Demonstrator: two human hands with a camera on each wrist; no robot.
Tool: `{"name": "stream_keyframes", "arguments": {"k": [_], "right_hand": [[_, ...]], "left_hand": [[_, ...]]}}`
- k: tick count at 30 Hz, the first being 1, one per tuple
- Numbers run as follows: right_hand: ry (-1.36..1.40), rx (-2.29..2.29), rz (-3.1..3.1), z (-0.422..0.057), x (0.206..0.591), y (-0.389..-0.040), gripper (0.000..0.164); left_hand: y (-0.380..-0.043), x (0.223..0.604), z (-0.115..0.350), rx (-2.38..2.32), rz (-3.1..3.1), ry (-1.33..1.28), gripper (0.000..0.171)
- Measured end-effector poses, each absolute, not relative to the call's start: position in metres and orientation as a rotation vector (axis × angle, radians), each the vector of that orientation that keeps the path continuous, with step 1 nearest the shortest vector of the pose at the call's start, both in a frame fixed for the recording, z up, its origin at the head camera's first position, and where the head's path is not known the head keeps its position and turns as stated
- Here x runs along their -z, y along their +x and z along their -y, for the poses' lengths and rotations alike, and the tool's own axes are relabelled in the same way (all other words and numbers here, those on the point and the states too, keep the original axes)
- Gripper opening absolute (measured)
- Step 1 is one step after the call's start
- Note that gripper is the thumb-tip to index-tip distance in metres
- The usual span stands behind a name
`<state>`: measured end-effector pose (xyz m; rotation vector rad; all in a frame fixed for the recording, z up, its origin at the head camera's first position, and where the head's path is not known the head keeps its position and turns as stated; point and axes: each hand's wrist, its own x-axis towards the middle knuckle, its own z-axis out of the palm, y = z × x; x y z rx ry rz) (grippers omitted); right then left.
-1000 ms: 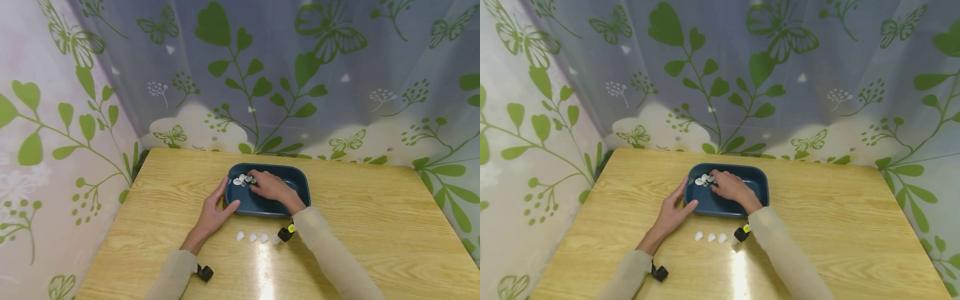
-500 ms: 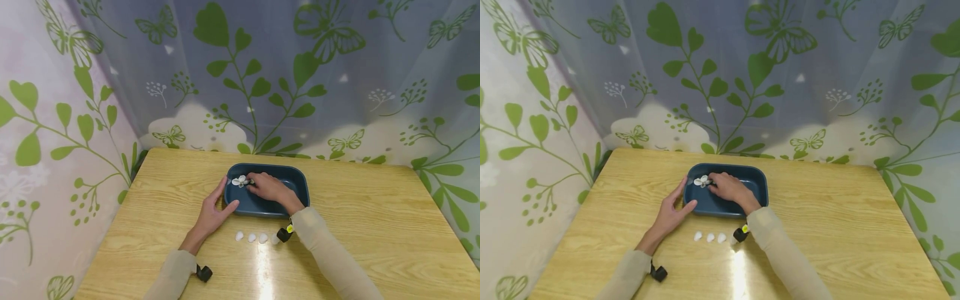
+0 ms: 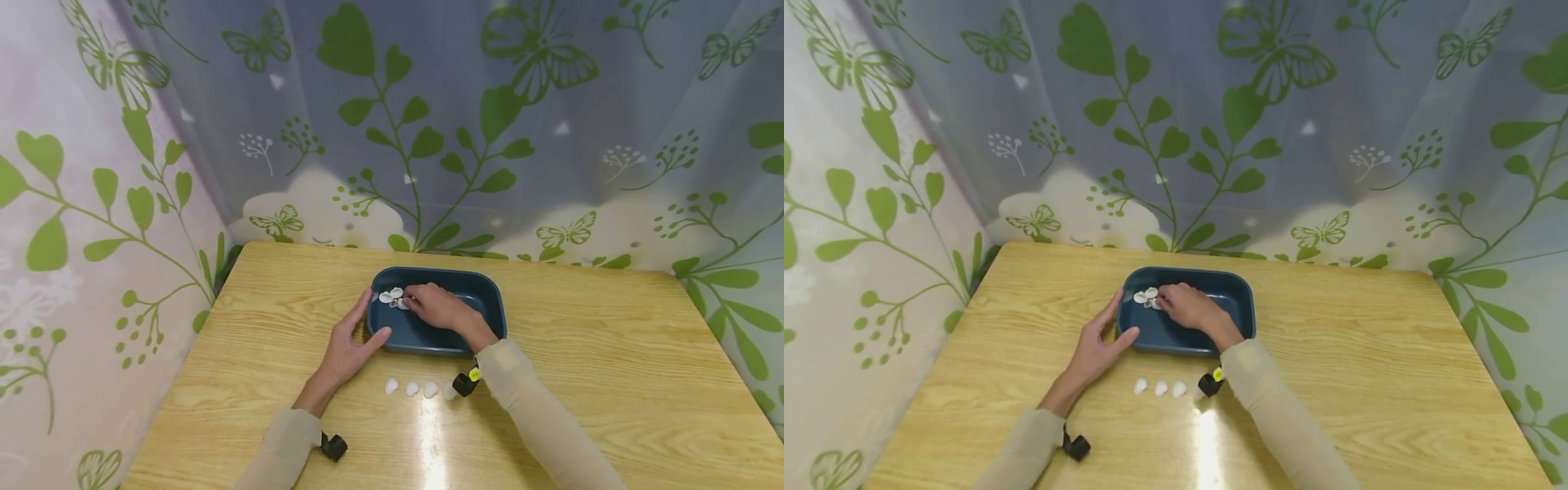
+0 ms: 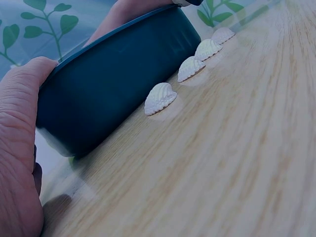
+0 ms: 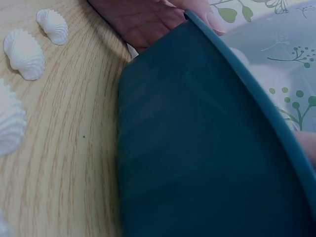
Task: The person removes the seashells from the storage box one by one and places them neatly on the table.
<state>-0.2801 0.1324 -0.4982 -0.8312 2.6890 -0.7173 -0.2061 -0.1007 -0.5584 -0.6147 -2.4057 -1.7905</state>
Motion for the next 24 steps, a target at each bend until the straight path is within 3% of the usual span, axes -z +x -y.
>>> {"name": "stream_keyframes", "arguments": {"k": [16, 24], "right_hand": [[-0.821, 0.737, -2.722, -0.1335, 0.4978, -0.2782, 0.025], [-0.769, 0.65, -2.715, -0.1334, 0.4963, -0.2773, 0.016]], "left_hand": [[-0.2065, 0.5588, 0.1008, 1.791, 2.399, -0.618, 0.082], [-0.2063, 0.5581, 0.1007, 1.811, 2.396, -0.612, 0.082]]}}
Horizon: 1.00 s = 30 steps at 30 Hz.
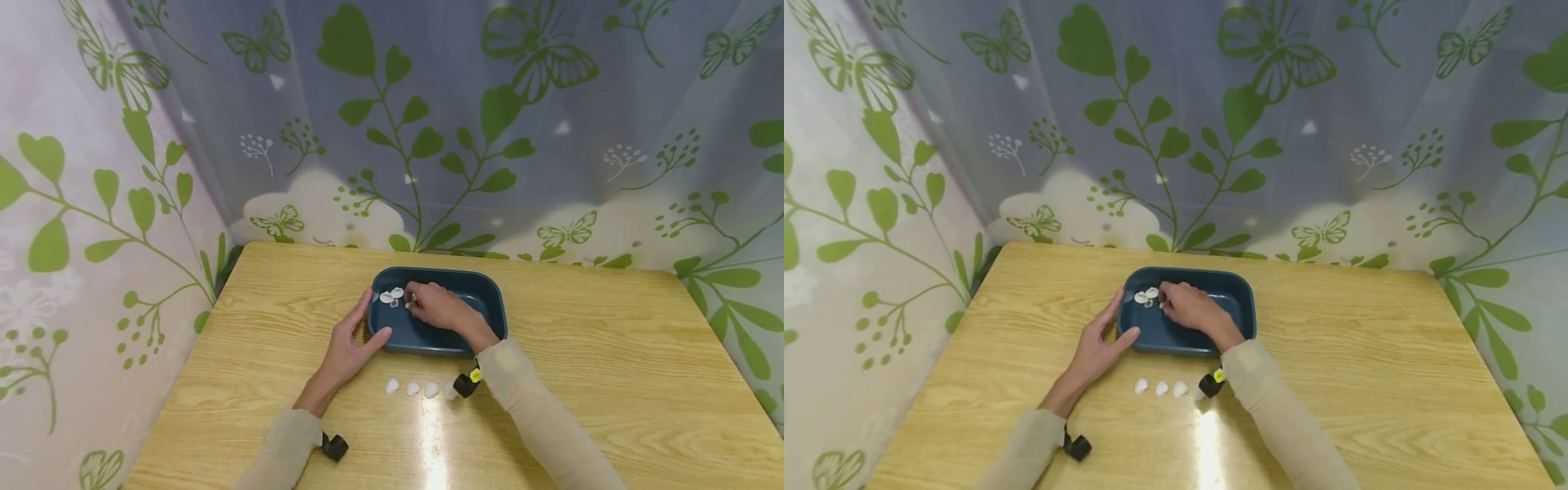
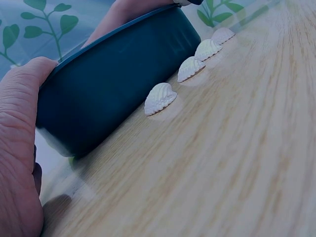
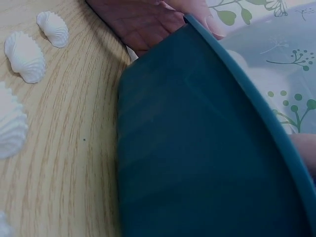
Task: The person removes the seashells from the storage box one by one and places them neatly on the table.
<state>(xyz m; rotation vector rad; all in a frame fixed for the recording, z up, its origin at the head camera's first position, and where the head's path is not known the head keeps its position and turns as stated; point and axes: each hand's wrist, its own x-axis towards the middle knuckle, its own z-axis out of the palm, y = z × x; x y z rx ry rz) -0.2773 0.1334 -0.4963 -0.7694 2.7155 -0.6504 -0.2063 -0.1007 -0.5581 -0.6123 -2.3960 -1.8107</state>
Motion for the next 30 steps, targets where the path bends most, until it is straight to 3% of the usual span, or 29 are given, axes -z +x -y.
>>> {"name": "stream_keyframes", "arguments": {"k": [20, 30], "right_hand": [[-0.746, 0.54, -2.724, -0.142, 0.485, -0.268, 0.017], [-0.846, 0.564, -2.675, -0.145, 0.489, -0.267, 0.027]], "left_hand": [[-0.206, 0.558, 0.1, 1.8, 2.397, -0.616, 0.082], [-0.206, 0.558, 0.1, 1.806, 2.398, -0.613, 0.083]]}}
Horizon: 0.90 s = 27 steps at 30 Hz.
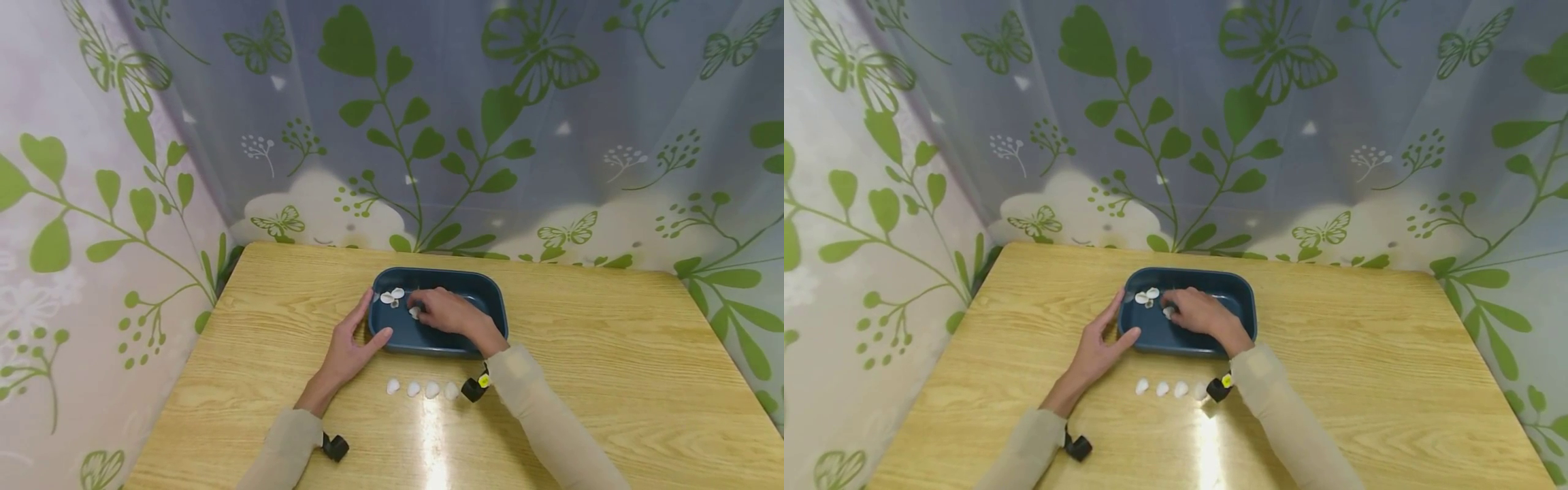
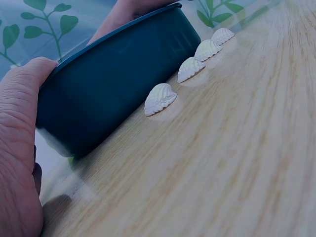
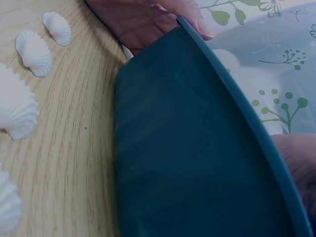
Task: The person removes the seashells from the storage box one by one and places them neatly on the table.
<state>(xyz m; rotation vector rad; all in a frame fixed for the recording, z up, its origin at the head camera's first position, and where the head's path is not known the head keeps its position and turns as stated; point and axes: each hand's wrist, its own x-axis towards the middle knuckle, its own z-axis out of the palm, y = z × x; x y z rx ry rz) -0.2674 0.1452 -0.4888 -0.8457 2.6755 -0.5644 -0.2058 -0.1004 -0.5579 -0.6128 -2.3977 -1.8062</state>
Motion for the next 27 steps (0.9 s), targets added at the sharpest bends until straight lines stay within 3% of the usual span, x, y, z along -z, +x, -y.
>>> {"name": "stream_keyframes", "arguments": {"k": [5, 10, 16, 22, 27], "right_hand": [[-0.742, 0.544, -2.719, -0.146, 0.49, -0.265, 0.016], [-0.704, 0.541, -2.734, -0.147, 0.49, -0.263, 0.038], [-0.819, 0.639, -2.676, -0.147, 0.485, -0.262, 0.01], [-0.953, 0.711, -2.594, -0.153, 0.484, -0.261, 0.009], [-0.958, 0.763, -2.551, -0.159, 0.486, -0.262, 0.021]], "left_hand": [[-0.207, 0.559, 0.1, 1.799, 2.398, -0.611, 0.083], [-0.207, 0.558, 0.101, 1.802, 2.403, -0.605, 0.083], [-0.206, 0.558, 0.1, 1.803, 2.391, -0.599, 0.083], [-0.205, 0.558, 0.1, 1.806, 2.382, -0.615, 0.082], [-0.205, 0.556, 0.1, 1.803, 2.38, -0.618, 0.082]]}}
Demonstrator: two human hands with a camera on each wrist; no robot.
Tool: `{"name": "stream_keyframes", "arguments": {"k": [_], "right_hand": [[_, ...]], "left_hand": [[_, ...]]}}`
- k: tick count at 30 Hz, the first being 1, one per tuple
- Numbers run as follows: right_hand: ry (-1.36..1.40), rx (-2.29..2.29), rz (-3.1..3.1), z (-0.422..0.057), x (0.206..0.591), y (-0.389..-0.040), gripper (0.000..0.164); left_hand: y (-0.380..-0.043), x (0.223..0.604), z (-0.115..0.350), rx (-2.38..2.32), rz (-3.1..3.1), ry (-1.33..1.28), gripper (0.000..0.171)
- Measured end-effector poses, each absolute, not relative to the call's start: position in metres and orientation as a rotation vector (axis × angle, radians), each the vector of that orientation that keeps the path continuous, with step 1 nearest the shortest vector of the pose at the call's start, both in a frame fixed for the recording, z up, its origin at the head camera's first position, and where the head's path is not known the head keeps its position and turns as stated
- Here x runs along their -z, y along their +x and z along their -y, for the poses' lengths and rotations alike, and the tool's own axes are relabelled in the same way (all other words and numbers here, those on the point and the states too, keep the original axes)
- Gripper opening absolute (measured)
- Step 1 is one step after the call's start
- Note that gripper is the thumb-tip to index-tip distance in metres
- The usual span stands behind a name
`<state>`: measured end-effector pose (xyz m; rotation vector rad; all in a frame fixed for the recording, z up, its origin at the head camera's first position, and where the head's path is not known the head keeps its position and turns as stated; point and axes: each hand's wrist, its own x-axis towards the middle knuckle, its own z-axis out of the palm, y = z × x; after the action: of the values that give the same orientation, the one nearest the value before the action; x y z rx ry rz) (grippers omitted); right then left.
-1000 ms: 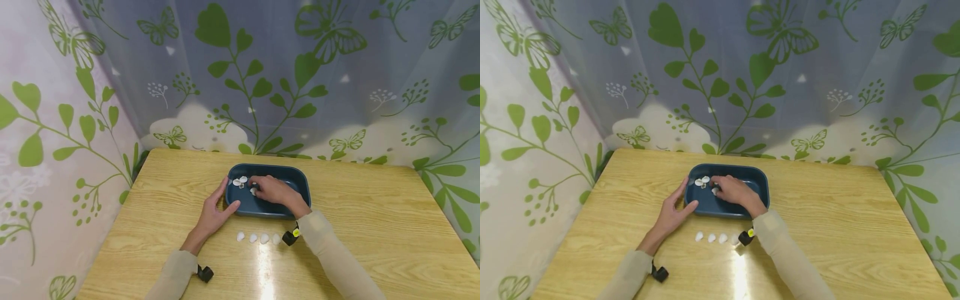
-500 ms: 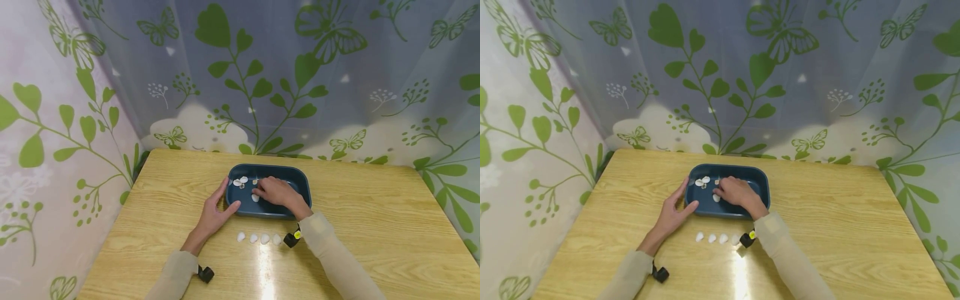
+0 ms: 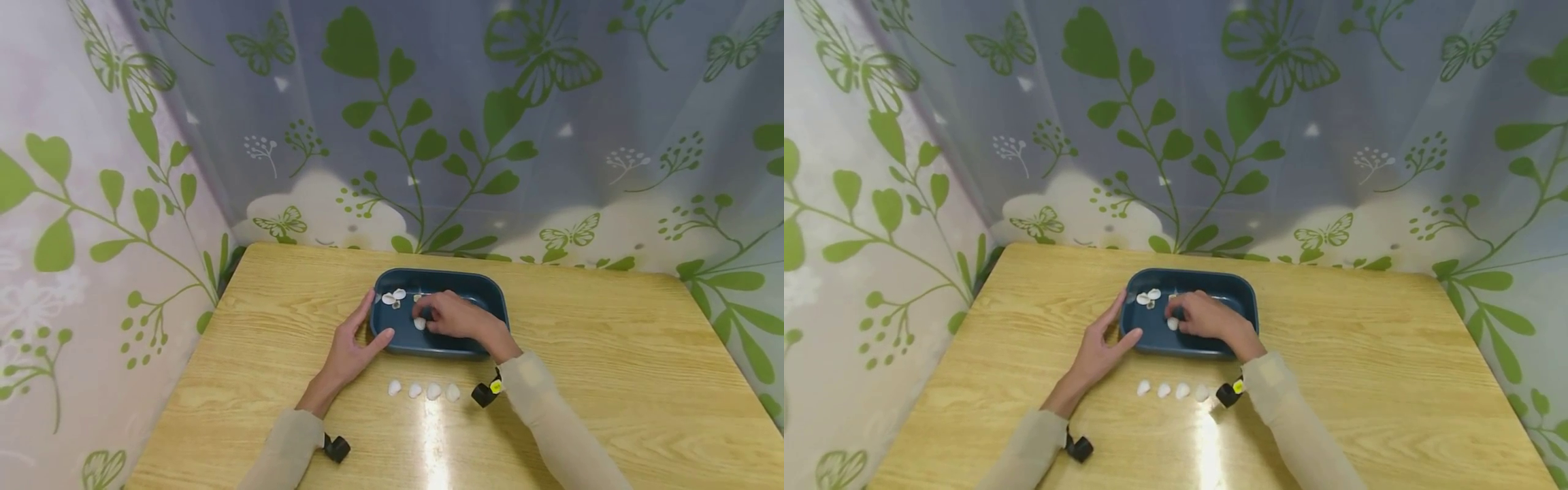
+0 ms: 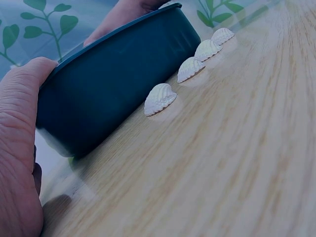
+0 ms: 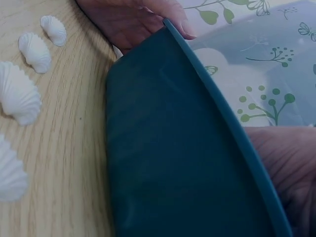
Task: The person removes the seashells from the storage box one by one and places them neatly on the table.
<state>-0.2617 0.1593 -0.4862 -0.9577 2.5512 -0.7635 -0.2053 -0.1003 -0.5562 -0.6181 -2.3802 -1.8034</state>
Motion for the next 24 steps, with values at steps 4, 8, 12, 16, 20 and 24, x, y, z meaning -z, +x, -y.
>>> {"name": "stream_keyframes", "arguments": {"k": [4, 8, 12, 16, 20, 24], "right_hand": [[-0.947, 0.767, -2.533, -0.162, 0.49, -0.262, 0.024], [-0.921, 0.763, -2.554, -0.161, 0.493, -0.261, 0.026], [-0.898, 0.734, -2.595, -0.162, 0.494, -0.261, 0.026], [-0.878, 0.686, -2.631, -0.162, 0.496, -0.261, 0.022], [-0.87, 0.684, -2.637, -0.163, 0.498, -0.261, 0.016], [-0.873, 0.685, -2.645, -0.162, 0.497, -0.259, 0.015]], "left_hand": [[-0.206, 0.556, 0.1, 1.797, 2.375, -0.619, 0.081], [-0.206, 0.557, 0.1, 1.804, 2.373, -0.616, 0.081], [-0.206, 0.557, 0.099, 1.809, 2.37, -0.617, 0.081], [-0.206, 0.557, 0.1, 1.797, 2.384, -0.615, 0.081], [-0.206, 0.558, 0.1, 1.793, 2.401, -0.605, 0.082], [-0.206, 0.557, 0.1, 1.796, 2.402, -0.604, 0.083]]}}
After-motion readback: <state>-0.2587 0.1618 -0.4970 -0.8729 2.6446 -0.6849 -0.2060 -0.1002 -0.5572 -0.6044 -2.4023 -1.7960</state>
